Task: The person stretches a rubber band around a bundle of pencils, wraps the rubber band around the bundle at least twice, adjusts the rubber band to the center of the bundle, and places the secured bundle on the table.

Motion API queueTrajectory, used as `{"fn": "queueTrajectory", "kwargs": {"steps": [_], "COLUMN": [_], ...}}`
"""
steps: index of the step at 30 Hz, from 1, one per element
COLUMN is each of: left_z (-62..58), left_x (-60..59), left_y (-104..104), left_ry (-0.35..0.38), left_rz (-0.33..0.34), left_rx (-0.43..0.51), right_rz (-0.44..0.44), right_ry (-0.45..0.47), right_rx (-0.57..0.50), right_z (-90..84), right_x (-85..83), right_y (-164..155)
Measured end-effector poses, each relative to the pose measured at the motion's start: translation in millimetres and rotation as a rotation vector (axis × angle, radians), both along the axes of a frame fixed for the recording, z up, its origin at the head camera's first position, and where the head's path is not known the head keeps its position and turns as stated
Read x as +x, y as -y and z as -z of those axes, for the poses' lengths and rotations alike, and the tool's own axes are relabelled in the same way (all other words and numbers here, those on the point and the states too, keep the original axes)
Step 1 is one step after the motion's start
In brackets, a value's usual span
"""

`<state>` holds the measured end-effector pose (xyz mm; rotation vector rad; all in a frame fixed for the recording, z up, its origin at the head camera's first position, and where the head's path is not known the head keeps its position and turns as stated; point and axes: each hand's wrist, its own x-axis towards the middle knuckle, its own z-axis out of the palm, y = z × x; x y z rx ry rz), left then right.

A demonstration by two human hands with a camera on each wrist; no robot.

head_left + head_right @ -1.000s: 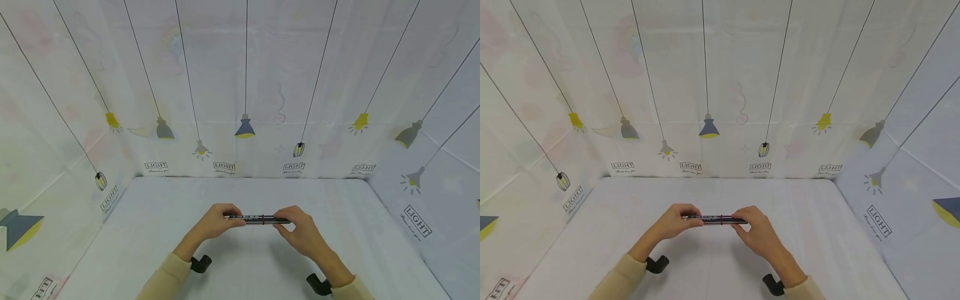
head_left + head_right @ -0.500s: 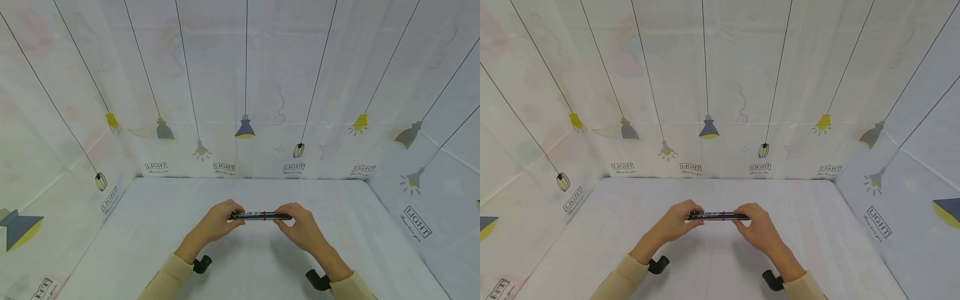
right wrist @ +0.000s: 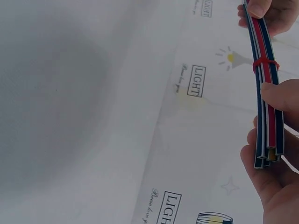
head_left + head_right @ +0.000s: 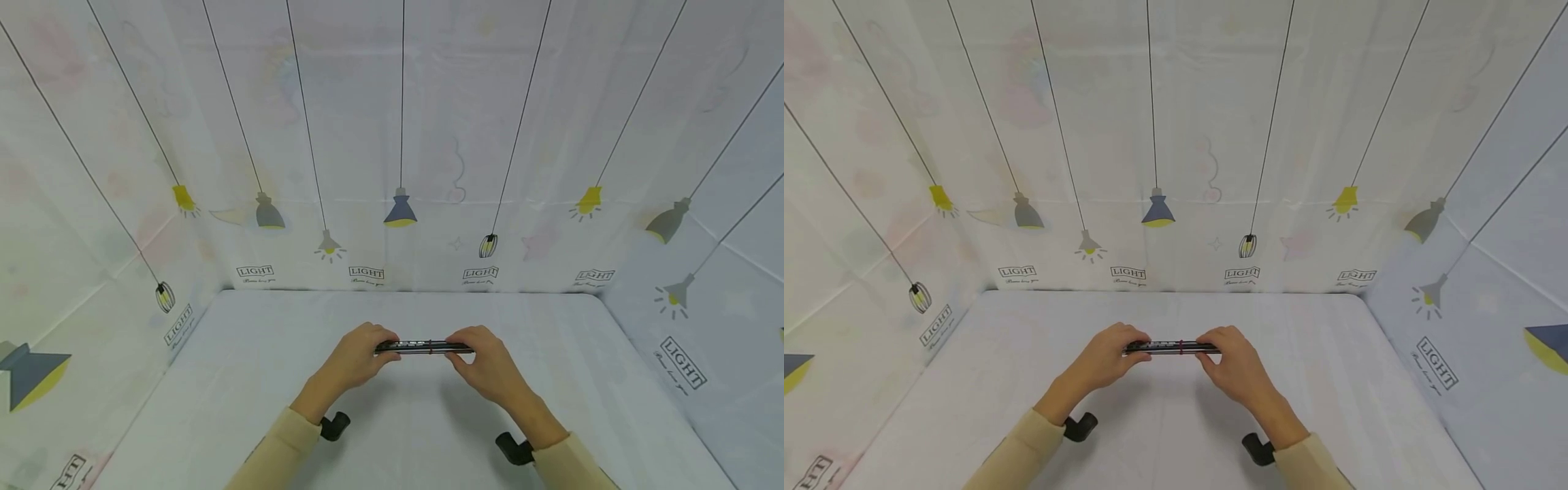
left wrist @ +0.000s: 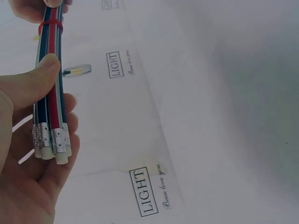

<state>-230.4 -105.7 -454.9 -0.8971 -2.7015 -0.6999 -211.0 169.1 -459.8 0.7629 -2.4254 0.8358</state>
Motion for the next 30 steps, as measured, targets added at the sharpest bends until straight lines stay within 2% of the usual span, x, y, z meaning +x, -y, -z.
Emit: {"fn": "queueTrajectory", "kwargs": {"steps": [10,18,25,30], "left_z": [9.8,24.4,35.5,45.3], "left_x": [-9.9,-18.9,-25.0,-30.3], "left_y": [-2,0,0,0], "left_ry": [0.041,0.102,0.174,0.214], "left_rz": [-0.051,-0.07,-0.1,-0.106], "left_rx": [0.013,0.047,0.055,0.069], "right_rz": [0.043,0.049,0.075,0.083], "right_ry": [0.048,0.174,0.224,0.297], "right_rx": [0.027,-0.008,-0.022,-0.035], "right_z": [10.3,25.4,36.4,41.4], "right_x": [-13.0,-23.8,-30.1,-33.3], "right_y": [3,4,2,2]}}
